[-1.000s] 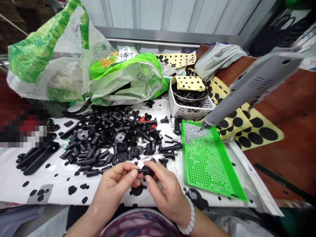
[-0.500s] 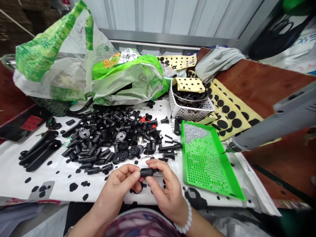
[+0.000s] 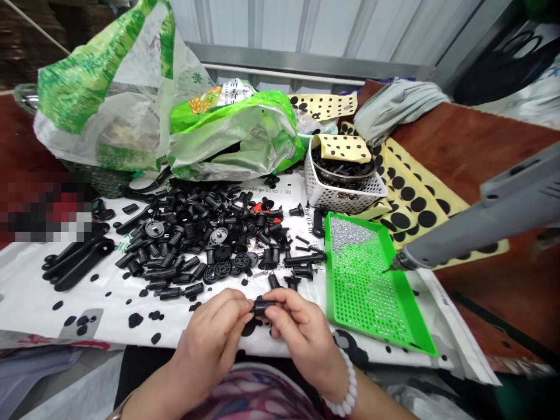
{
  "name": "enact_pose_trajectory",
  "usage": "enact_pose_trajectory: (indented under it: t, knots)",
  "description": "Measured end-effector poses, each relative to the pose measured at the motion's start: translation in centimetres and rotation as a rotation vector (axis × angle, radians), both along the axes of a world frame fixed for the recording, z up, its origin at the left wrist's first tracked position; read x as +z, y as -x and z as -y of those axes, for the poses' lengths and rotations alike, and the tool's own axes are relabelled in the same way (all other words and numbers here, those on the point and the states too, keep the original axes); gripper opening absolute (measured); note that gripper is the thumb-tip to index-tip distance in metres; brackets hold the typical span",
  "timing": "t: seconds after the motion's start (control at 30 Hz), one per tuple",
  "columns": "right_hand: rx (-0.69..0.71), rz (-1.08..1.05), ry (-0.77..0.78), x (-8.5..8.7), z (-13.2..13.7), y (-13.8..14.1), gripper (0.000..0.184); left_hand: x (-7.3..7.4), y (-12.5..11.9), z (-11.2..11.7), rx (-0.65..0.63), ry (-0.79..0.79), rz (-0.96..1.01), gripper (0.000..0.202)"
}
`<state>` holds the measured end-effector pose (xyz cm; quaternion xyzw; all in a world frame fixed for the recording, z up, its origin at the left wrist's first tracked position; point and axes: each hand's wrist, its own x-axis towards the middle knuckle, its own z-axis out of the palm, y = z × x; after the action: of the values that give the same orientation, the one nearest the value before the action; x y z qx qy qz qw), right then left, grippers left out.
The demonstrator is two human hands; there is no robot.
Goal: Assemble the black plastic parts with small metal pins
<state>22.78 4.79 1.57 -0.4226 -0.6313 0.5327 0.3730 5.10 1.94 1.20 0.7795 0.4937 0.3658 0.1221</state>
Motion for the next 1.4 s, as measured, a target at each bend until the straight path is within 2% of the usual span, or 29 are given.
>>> enact_pose_trajectory:
  t: [0.1,0.2,0.27,0.33,0.43,0.53,0.6,0.67,0.77,0.83,0.9,1.03,1.13,1.23,1.33,1.4]
  knots:
    - [0.001,-0.138,0.197,0.2,0.1,0.1,0.018,-0.1,0.1,0.1,0.008,-0.052,-0.057,0.022]
    - [0.01,-0.16,0.192,0.1,0.2,-0.1,0.013,-0.1,0.1,0.2,-0.019,0.025,0.016,0.018]
    - [0.012,-0.113,0.028,0.0,0.2,-0.4,0.011,0.2,0.1,0.2,-0.044,0.146,0.12,0.013]
    - [0.027,-0.061,-0.209,0.0,0.2,-0.7,0.016,0.6,0.1,0.2,-0.04,0.305,0.236,0.01]
    - [0.11,0.02,-0.492,0.0,0.0,-0.9,0.028,1.2,0.2,0.2,-0.002,0.631,0.473,0.015]
    - [0.21,0.121,-0.637,0.0,-0.1,-1.0,0.036,1.5,0.2,0.1,-0.035,0.927,0.767,0.017]
    - [0.237,0.166,-0.69,-0.1,-0.3,-1.0,0.038,1.6,0.2,0.0,-0.05,0.992,0.862,0.018]
    - [0.21,0.181,-0.715,-0.5,-0.4,-0.9,0.037,1.6,0.3,0.1,-0.021,0.957,0.846,0.017]
    - [0.126,0.193,-0.691,-1.0,-0.5,-0.6,0.028,1.8,0.7,0.4,0.039,0.734,0.653,0.01]
    - [0.096,0.203,-0.644,-1.1,-0.5,-0.4,0.022,1.9,1.1,0.8,0.041,0.573,0.503,0.011]
    - [0.092,0.205,-0.584,-1.1,-0.4,-0.1,0.019,2.0,1.5,1.2,0.026,0.484,0.418,0.013]
    - [0.12,0.225,-0.564,-0.8,-0.3,1.2,0.022,1.6,2.3,1.9,0.04,0.476,0.424,0.015]
    - [0.179,0.228,-0.629,-0.4,-0.4,2.3,0.038,0.8,3.3,2.4,0.1,0.57,0.598,0.016]
    - [0.17,0.23,-0.643,0.0,-0.9,2.4,0.049,-0.2,5.6,3.1,0.282,0.587,0.773,0.015]
    - [0.102,0.259,-0.621,0.1,-1.5,1.9,0.046,-1.1,8.9,3.6,0.564,0.428,0.832,0.012]
    - [0.071,0.273,-0.595,0.3,-1.7,1.8,0.042,-1.5,10.5,3.8,0.638,0.357,0.857,0.013]
